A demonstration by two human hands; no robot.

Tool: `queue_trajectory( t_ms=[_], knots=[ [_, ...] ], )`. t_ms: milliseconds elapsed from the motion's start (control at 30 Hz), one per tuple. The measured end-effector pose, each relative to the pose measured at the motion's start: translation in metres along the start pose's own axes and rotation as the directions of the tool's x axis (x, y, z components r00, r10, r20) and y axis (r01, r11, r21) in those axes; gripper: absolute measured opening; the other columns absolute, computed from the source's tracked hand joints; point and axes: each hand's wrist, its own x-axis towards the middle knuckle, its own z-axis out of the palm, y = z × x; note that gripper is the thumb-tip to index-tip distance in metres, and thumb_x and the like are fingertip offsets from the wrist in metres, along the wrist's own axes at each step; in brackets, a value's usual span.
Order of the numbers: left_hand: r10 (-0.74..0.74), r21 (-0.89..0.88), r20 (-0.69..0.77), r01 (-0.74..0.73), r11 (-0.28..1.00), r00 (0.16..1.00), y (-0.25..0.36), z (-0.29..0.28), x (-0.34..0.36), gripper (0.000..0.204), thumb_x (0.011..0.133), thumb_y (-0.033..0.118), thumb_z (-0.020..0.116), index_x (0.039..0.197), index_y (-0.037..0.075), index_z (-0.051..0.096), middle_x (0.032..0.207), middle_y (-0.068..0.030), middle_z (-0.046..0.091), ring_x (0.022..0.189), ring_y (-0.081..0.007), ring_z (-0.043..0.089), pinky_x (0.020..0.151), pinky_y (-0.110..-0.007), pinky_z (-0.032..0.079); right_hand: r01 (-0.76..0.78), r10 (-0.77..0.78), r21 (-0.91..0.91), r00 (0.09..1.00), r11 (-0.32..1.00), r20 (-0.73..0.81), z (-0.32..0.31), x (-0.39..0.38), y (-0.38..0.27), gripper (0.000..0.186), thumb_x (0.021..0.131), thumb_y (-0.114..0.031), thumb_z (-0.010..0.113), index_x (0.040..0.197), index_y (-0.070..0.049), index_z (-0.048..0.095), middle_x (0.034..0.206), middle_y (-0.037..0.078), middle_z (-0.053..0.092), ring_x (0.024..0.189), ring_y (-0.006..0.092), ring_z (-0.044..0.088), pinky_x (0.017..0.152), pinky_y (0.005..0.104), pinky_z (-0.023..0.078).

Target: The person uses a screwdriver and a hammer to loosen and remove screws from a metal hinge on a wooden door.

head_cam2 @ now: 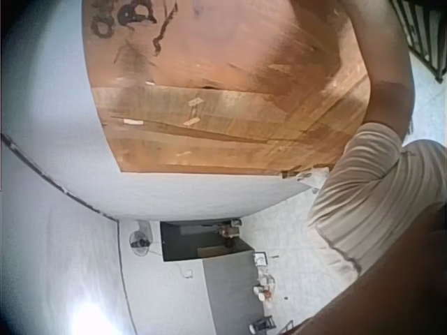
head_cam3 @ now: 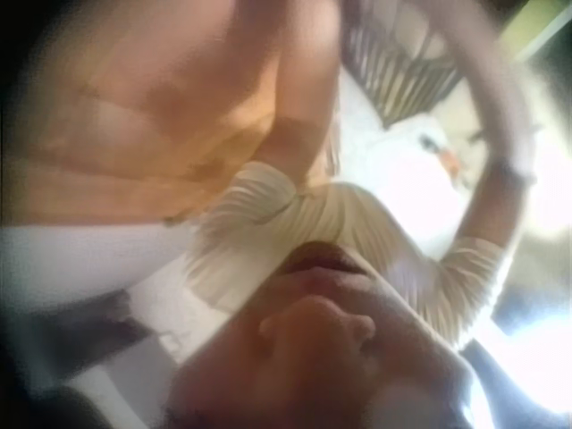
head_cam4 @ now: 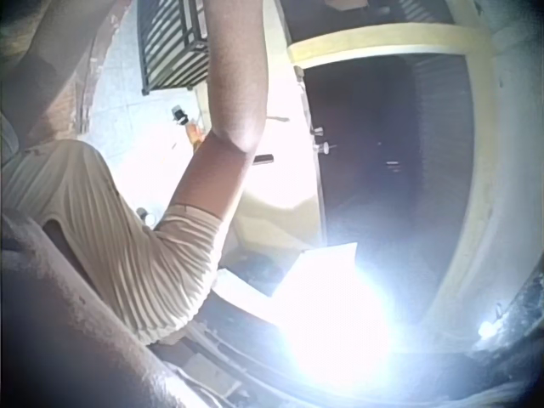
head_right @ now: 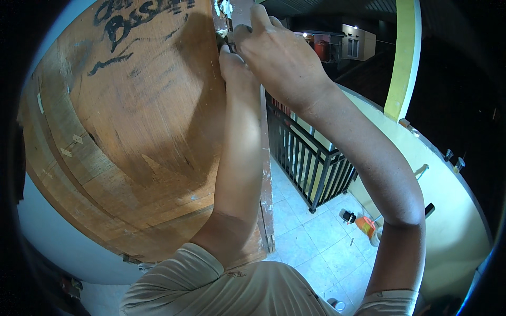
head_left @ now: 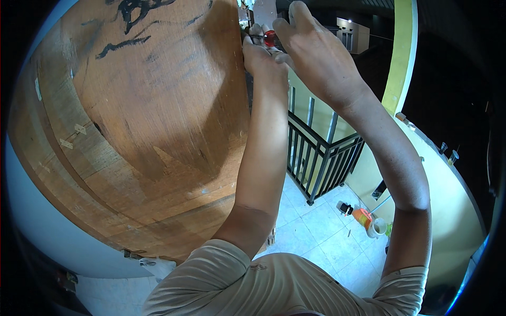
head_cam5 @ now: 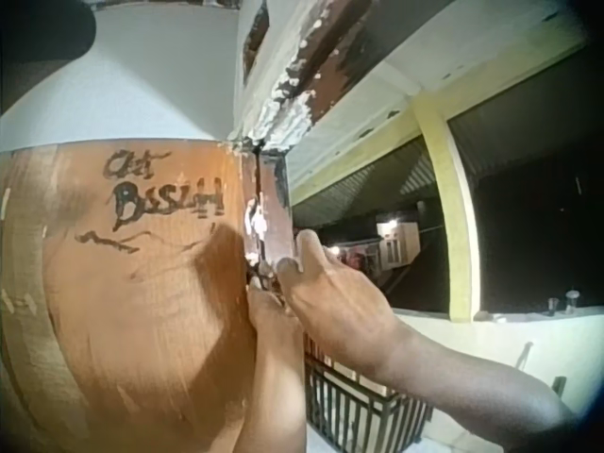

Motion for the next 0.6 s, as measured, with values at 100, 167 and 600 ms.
queue_trajectory(
  t_ms=[100, 167, 600],
  knots=[
    [0.323, 0.348, 0.275, -0.407, 0.844, 0.906, 0.028, -0.034, 0.037, 0.030, 0.108, 0.029, 0.042, 0.103, 0.008, 0.062, 0.104, -0.0045, 0.064, 0.099, -0.0197, 0.063, 0.091, -0.034, 0.055, 0.148, -0.153, -0.041, 0.960, 0.988, -0.235, 0.012, 0.009, -0.012, 0.029, 0.090, -0.011, 0.062, 0.109, 0.011, 0.058, 0.108, 0.030, 0.050, 0.105, 0.0407, 0.059, 0.086, 0.0475, 0.055],
    [0.230, 0.235, 0.186, -0.271, 0.933, 0.955, -0.006, -0.017, 0.010, 0.028, 0.108, 0.027, 0.042, 0.102, 0.007, 0.062, 0.102, -0.0048, 0.063, 0.099, -0.0194, 0.063, 0.089, -0.033, 0.056, 0.171, -0.205, -0.127, 0.914, 0.977, -0.349, 0.020, 0.000, 0.008, 0.029, 0.091, -0.013, 0.062, 0.106, 0.011, 0.058, 0.106, 0.030, 0.051, 0.103, 0.0401, 0.062, 0.082, 0.0458, 0.057],
    [-0.013, 0.149, 0.187, -0.016, 0.989, 0.982, 0.008, -0.007, -0.010, 0.028, 0.108, 0.026, 0.041, 0.108, 0.008, 0.063, 0.109, -0.0057, 0.066, 0.103, -0.0208, 0.065, 0.092, -0.035, 0.055, 0.057, -0.124, -0.232, 0.950, 0.971, -0.285, 0.024, -0.002, -0.002, 0.029, 0.095, -0.012, 0.064, 0.120, 0.001, 0.061, 0.088, 0.016, 0.069, 0.085, 0.0271, 0.075, 0.072, 0.0383, 0.063]
  ],
)
